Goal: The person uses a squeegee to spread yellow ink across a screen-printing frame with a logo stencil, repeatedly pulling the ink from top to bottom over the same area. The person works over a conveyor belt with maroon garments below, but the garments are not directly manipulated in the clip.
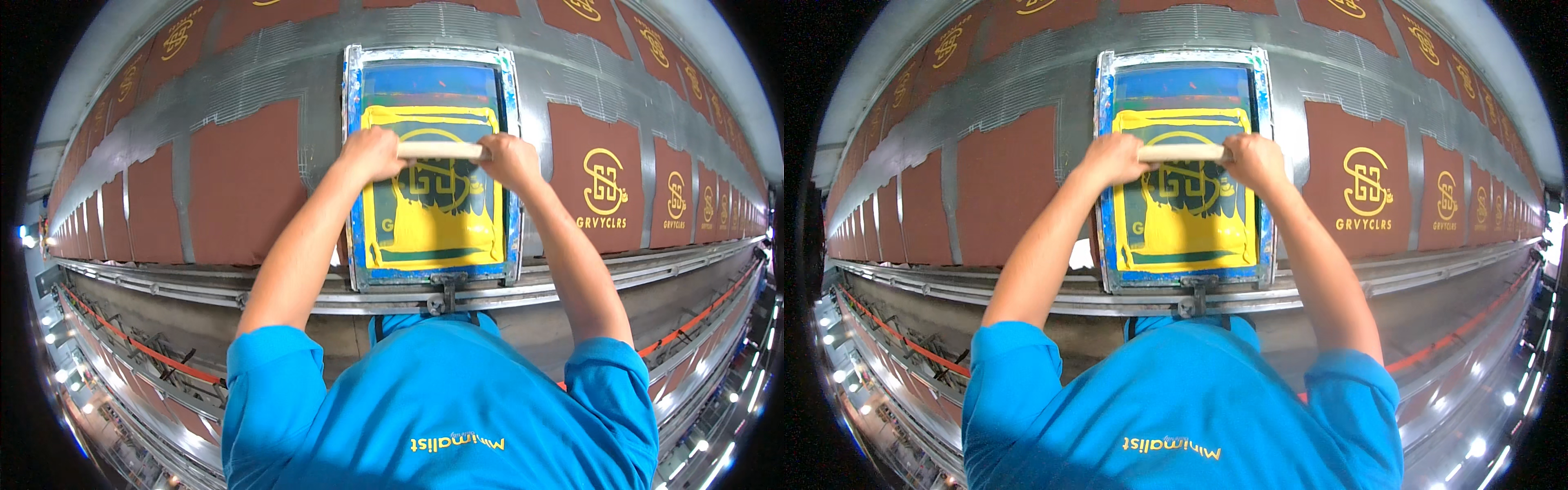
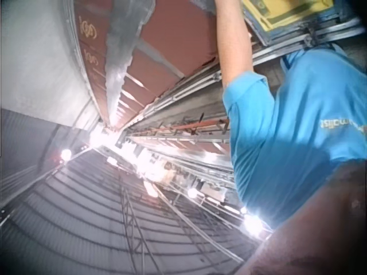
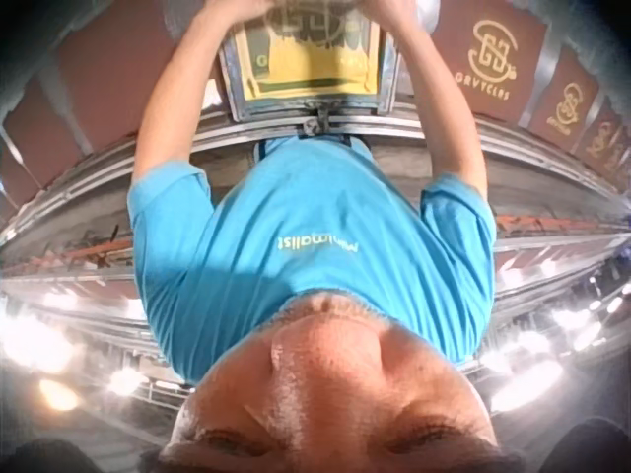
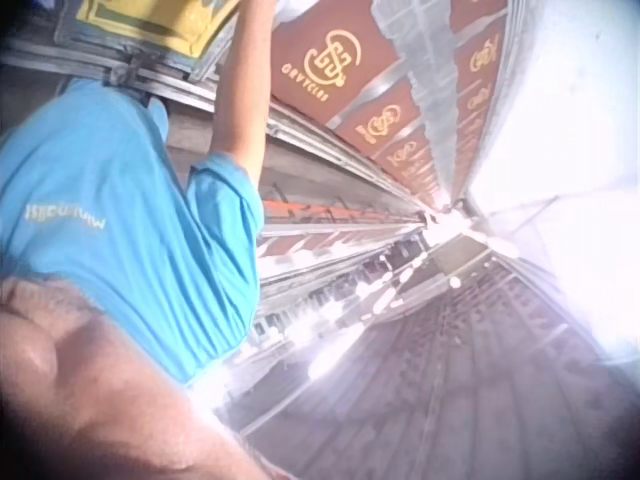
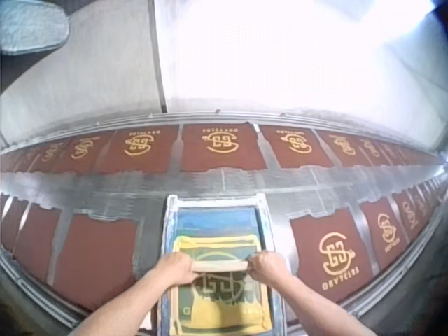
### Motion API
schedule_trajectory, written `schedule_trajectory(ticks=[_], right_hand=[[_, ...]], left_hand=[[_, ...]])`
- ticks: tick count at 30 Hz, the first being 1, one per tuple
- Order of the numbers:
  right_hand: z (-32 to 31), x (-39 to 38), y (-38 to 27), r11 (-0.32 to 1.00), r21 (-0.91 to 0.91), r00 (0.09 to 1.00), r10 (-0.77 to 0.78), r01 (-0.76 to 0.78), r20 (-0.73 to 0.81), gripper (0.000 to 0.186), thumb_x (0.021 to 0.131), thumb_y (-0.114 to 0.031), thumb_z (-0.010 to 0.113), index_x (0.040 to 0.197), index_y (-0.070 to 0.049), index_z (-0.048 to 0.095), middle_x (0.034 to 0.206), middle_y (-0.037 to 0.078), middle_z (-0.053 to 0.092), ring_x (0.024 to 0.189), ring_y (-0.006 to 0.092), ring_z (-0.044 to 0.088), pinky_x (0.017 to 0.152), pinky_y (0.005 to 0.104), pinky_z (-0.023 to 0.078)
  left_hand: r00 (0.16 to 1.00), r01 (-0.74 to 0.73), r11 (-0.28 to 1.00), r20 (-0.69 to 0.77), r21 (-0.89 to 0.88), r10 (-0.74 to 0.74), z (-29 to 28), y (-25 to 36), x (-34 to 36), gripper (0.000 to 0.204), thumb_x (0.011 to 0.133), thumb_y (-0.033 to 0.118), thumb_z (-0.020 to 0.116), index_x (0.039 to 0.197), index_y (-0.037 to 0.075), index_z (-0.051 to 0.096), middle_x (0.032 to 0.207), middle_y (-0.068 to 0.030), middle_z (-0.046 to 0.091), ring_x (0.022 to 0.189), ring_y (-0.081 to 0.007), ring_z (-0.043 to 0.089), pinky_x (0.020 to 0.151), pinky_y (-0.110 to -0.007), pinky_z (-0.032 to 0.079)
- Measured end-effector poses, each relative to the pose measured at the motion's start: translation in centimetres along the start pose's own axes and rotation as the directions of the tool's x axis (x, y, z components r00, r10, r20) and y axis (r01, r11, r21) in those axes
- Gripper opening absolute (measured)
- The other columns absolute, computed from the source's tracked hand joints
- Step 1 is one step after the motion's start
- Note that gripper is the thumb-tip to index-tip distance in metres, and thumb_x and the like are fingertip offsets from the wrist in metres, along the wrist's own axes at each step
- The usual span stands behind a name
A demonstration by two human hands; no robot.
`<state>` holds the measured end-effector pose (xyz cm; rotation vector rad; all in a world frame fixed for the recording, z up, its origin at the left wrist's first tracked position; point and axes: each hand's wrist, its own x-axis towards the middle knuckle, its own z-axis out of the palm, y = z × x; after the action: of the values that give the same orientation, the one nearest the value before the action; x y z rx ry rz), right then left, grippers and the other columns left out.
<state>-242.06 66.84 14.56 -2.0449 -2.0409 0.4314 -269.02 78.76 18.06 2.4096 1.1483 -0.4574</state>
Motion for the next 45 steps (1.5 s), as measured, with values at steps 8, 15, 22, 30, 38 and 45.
schedule_trajectory(ticks=[8,15,22,30,38,45], right_hand=[[1.2,10.0,2.3,0.987,-0.143,0.989,0.093,-0.077,0.113,0.036,0.085,-0.047,0.085,0.105,-0.019,0.080,0.096,0.005,0.077,0.087,0.0301,0.076,0.076,0.0444,0.061],[2.8,8.6,1.9,0.972,-0.217,0.996,0.085,-0.089,-0.028,0.032,0.082,-0.045,0.088,0.101,-0.020,0.080,0.096,-0.001,0.076,0.092,0.0241,0.075,0.077,0.0414,0.062],[5.8,-4.0,-1.0,0.994,-0.102,0.988,-0.040,0.025,-0.149,0.023,0.069,-0.022,0.089,0.090,-0.017,0.080,0.086,0.000,0.071,0.084,0.0254,0.072,0.074,0.0416,0.061],[6.6,-21.6,-5.5,0.998,0.053,0.999,0.040,-0.038,-0.033,0.020,0.081,-0.029,0.084,0.090,-0.015,0.073,0.093,0.005,0.068,0.098,0.0265,0.068,0.085,0.0424,0.051],[3.7,-12.8,4.0,0.886,0.431,0.888,0.329,-0.173,-0.320,0.051,0.095,-0.036,0.081,0.132,-0.002,0.070,0.123,0.022,0.071,0.120,0.0360,0.067,0.101,0.0460,0.052],[9.5,-6.3,13.2,0.468,0.792,0.739,0.673,-0.392,-0.032,0.050,0.097,-0.028,0.079,0.132,0.006,0.067,0.107,0.011,0.073,0.084,0.0127,0.065,0.074,0.0285,0.053]], left_hand=[[0.999,0.035,0.995,0.013,0.097,-0.036,-3.1,-3.6,9.0,0.056,0.083,0.060,0.080,0.102,0.007,0.084,0.102,-0.0182,0.080,0.099,-0.0367,0.077,0.089,-0.047,0.062],[0.986,0.047,0.996,-0.160,0.074,-0.035,-1.2,-2.8,7.6,0.056,0.077,0.061,0.082,0.098,0.010,0.084,0.096,-0.0146,0.081,0.091,-0.0361,0.078,0.085,-0.048,0.062],[0.961,0.050,0.999,-0.273,-0.006,-0.050,7.9,0.4,-3.4,0.040,0.072,0.043,0.083,0.096,0.011,0.079,0.093,-0.0107,0.075,0.088,-0.0362,0.075,0.078,-0.049,0.061],[0.956,-0.053,0.990,-0.293,-0.128,0.013,15.6,6.3,-17.0,0.060,0.063,0.020,0.083,0.120,0.006,0.073,0.110,-0.0131,0.072,0.100,-0.0369,0.071,0.085,-0.047,0.060],[0.933,-0.110,0.991,-0.351,-0.079,0.075,14.5,7.7,-19.0,0.045,0.076,0.021,0.086,0.116,0.008,0.073,0.118,-0.0116,0.071,0.114,-0.0352,0.067,0.098,-0.049,0.054],[0.931,-0.117,0.990,-0.355,-0.074,0.083,17.6,9.6,-16.6,0.040,0.075,0.011,0.077,0.115,0.008,0.071,0.117,-0.0100,0.071,0.117,-0.0339,0.066,0.096,-0.050,0.054]])
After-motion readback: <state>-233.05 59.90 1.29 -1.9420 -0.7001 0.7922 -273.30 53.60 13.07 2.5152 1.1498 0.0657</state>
